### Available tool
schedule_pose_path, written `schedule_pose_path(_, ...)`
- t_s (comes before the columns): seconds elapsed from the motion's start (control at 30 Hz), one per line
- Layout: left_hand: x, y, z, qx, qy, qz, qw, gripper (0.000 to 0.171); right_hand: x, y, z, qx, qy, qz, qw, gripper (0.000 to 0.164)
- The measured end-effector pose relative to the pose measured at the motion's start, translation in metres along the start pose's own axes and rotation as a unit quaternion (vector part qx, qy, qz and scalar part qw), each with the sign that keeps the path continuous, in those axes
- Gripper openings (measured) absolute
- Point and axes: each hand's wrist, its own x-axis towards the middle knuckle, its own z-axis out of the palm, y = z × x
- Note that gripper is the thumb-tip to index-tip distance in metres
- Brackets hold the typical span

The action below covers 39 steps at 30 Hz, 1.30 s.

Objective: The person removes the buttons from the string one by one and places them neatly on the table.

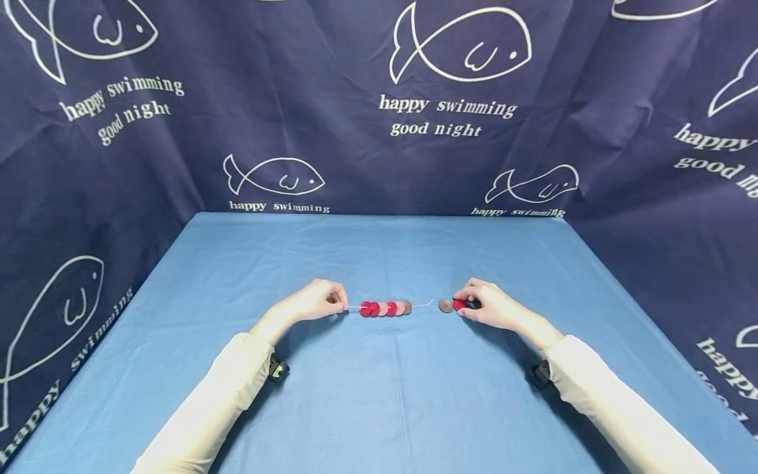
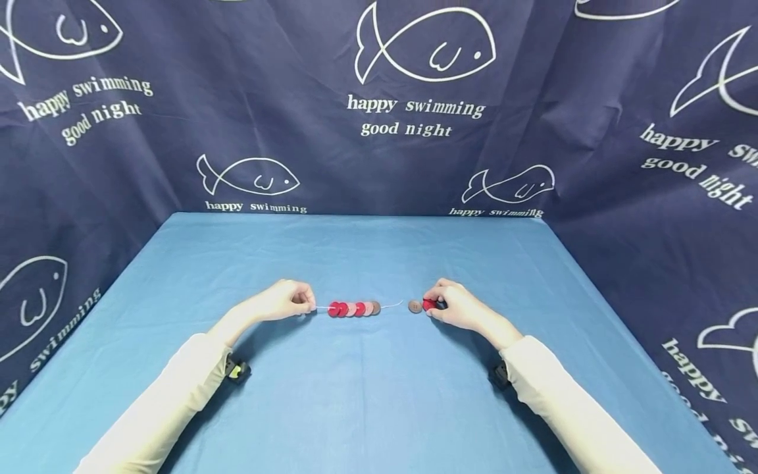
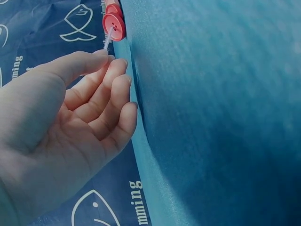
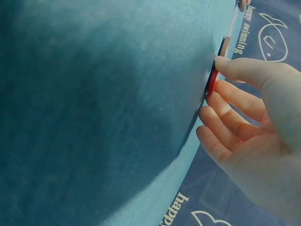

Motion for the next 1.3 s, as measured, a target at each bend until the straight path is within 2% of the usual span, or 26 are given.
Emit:
schedule_pose_path(0.13, 0.001, 0.0, 0.002, 0.002, -0.002, 0.001, 1.0, 0.006, -0.003, -0.001, 0.001, -0.005, 0.005, -0.006, 1.0, 0.026)
schedule_pose_path(0.37, 0.0, -0.003, 0.001, 0.006, 0.003, 0.003, 1.0, 0.005, 0.001, 0.0, 0.002, -0.021, 0.045, -0.029, 0.998, 0.032)
schedule_pose_path(0.53, 0.0, -0.004, 0.002, 0.008, 0.003, 0.001, 1.0, 0.006, 0.003, 0.0, 0.002, -0.015, 0.054, -0.033, 0.998, 0.033)
schedule_pose_path(0.93, 0.002, -0.004, -0.001, 0.001, 0.003, -0.009, 1.0, 0.005, 0.015, -0.009, -0.002, -0.002, 0.077, -0.051, 0.996, 0.022)
schedule_pose_path(1.3, 0.001, -0.003, 0.0, 0.01, 0.003, -0.003, 0.9999, 0.006, 0.027, -0.022, 0.002, 0.012, 0.089, -0.071, 0.993, 0.018)
